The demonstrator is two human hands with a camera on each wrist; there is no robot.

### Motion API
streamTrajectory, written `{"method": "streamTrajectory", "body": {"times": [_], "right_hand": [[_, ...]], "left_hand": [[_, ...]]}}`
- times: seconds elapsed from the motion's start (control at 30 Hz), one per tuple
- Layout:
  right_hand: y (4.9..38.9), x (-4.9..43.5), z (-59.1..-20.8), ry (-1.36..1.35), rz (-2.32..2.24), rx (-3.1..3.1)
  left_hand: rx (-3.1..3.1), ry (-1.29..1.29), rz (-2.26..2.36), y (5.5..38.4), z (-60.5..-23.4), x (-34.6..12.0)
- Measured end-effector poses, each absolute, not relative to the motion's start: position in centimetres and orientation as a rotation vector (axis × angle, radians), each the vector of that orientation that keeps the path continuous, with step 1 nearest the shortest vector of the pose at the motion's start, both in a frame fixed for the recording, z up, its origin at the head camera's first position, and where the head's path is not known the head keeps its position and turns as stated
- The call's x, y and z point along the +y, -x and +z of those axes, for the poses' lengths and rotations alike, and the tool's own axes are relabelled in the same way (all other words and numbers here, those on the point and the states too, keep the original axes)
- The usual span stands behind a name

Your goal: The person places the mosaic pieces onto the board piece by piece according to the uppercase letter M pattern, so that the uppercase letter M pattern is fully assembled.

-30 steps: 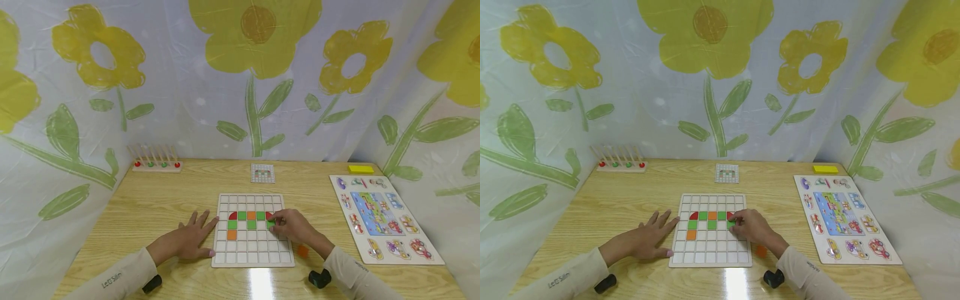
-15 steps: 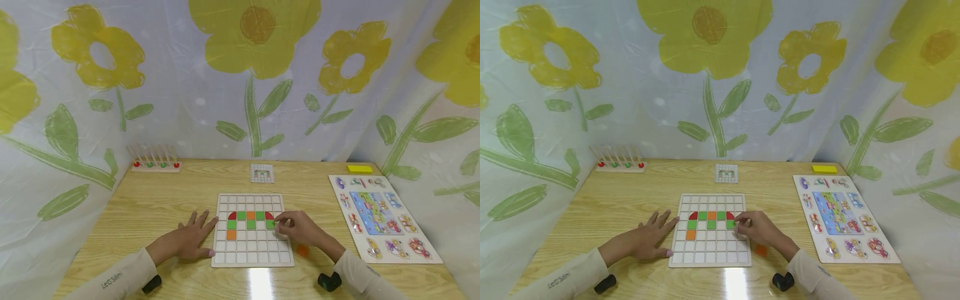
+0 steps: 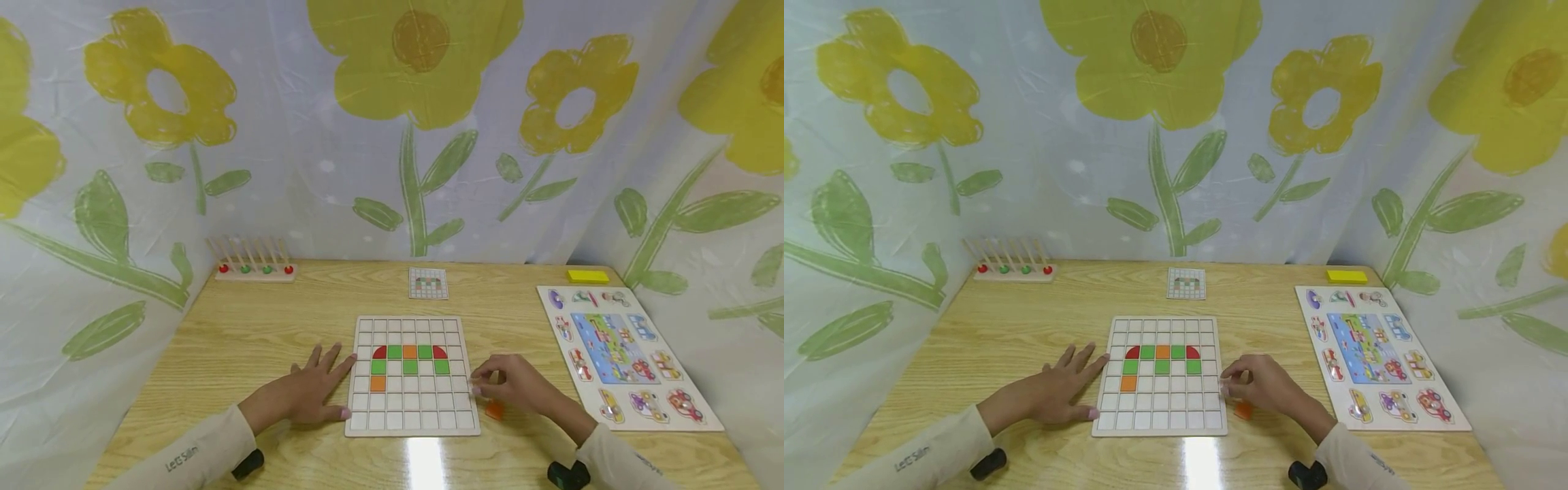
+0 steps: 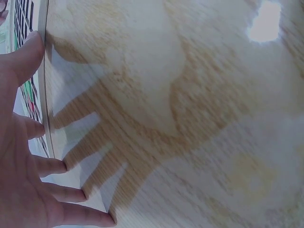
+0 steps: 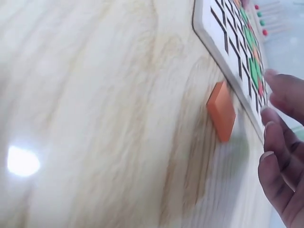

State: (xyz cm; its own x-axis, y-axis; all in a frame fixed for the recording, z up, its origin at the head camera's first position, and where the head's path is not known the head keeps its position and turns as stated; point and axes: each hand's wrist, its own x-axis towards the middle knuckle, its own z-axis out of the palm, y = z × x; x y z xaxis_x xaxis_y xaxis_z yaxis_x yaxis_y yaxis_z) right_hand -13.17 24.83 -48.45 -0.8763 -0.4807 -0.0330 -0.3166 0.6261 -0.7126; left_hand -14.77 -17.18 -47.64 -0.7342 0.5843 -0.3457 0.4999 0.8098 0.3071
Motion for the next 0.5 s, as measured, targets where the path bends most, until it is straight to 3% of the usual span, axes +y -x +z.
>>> {"method": "streamTrajectory", "body": {"times": [0.5], "right_hand": [[10.8,27.1,-49.2,0.699,-0.984,2.697]], "left_hand": [[2.567,-0.800,0.260,14.8,-47.8,-17.2]]}}
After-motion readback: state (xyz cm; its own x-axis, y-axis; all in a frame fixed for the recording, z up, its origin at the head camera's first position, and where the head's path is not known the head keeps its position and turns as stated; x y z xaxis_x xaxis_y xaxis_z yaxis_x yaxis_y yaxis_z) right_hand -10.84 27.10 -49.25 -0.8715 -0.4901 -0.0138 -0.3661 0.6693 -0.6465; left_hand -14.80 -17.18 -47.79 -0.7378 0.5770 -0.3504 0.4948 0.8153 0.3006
